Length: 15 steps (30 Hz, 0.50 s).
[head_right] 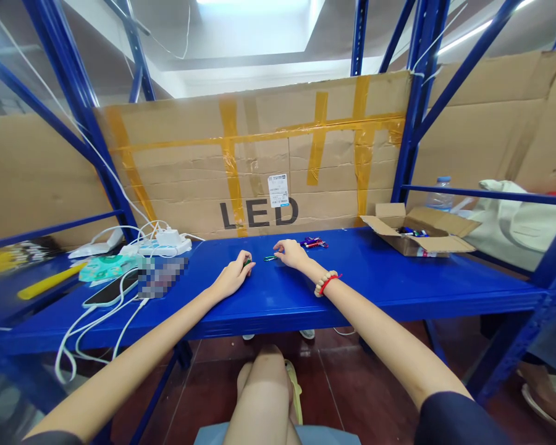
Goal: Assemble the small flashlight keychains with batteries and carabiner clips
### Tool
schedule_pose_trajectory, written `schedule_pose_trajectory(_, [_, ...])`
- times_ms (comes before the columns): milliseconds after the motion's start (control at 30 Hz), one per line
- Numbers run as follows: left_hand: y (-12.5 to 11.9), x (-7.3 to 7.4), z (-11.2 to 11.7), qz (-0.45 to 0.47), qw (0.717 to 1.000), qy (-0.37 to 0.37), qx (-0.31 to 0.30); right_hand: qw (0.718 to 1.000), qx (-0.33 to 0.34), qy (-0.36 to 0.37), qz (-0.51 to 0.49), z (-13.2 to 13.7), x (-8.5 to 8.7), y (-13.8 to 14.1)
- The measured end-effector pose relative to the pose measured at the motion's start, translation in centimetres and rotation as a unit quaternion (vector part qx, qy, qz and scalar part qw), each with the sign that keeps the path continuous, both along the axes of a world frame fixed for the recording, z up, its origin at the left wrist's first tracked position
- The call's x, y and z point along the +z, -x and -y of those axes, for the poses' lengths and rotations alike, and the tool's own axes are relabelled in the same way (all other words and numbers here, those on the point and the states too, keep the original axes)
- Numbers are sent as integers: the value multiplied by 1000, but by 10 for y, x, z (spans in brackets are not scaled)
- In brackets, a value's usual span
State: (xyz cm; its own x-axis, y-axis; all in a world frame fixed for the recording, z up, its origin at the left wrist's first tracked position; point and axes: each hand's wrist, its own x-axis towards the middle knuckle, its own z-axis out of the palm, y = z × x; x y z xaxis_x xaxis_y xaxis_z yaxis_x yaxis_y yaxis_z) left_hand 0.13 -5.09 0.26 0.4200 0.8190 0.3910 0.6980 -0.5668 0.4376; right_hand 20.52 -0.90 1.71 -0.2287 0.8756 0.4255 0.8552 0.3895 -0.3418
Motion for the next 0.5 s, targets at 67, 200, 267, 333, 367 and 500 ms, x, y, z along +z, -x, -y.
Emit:
schedule_pose_trajectory(67, [0, 0, 0, 2, 1000, -2, 2, 1000, 5, 13, -20, 5, 4, 2])
schedule_pose_trajectory(200, [0, 2, 4, -11, 1000, -1, 2, 994, 49, 53, -83, 14, 11, 11])
schedule_pose_trajectory(267, [-1, 4, 6, -18, 1000, -3, -6, 988, 67, 59, -128, 18, 10, 17])
schedule_pose_trajectory(333, [-1, 5, 7, -19, 1000, -6, -11, 977, 87, 83, -176, 20, 5, 23])
schedule_pose_trajectory(367, [-1, 5, 7, -18, 1000, -8, -11, 970, 98, 105, -195, 21, 2, 26])
schedule_pose_trajectory(500, [-1, 4, 6, -18, 1000, -9, -15, 954, 144, 174, -199, 25, -8, 33])
